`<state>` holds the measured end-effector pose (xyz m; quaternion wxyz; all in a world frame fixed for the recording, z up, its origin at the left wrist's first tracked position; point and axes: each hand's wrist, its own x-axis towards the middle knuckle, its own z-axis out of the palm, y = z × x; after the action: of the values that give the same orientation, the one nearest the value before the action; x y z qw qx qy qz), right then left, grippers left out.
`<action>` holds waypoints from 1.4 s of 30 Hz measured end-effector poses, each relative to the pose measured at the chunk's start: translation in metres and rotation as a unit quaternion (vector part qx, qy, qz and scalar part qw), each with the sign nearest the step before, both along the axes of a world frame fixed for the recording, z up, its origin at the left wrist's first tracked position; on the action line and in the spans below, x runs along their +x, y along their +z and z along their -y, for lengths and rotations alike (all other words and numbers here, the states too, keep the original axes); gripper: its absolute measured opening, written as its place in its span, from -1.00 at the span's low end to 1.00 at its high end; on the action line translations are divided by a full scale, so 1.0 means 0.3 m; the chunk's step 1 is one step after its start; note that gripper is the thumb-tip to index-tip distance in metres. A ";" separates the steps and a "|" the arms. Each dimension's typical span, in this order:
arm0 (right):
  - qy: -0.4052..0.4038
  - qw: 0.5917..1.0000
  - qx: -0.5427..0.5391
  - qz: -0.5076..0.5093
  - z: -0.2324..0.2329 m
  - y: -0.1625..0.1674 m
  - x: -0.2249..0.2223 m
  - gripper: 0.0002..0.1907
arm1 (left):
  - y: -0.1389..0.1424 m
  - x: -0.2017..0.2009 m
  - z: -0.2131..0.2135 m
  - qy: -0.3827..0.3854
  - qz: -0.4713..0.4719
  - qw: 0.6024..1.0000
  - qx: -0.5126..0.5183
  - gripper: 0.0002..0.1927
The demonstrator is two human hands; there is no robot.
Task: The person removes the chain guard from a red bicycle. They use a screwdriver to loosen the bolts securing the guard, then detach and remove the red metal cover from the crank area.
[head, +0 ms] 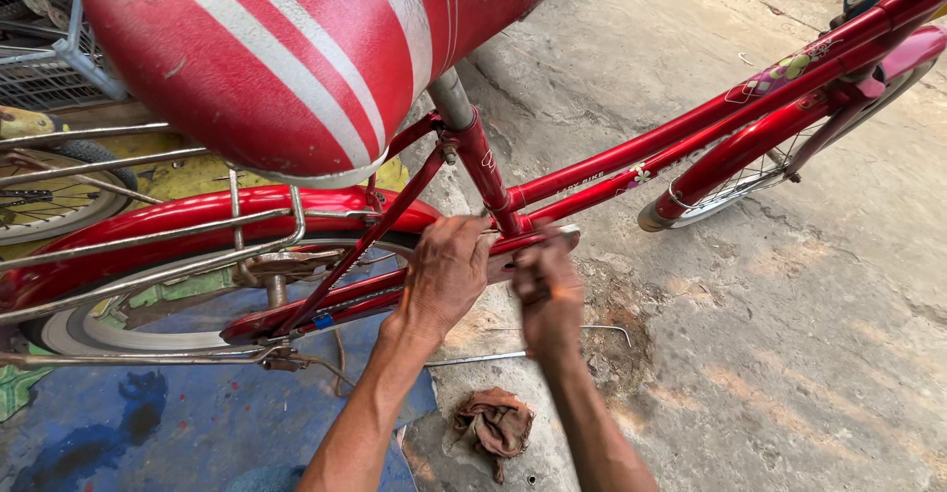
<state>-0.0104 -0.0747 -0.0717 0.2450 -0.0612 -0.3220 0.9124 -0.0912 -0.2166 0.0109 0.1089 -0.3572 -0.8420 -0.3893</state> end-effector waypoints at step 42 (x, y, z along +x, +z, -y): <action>-0.037 0.897 0.434 -0.071 -0.059 -0.038 -0.276 -0.50 | -0.199 -0.047 -0.026 -0.027 0.076 0.996 0.037 -0.79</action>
<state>-0.0931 -0.0570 -0.0830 0.3028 0.1044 -0.6655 0.6742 -0.1052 -0.2087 -0.0487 0.0475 -0.3446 -0.8230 -0.4490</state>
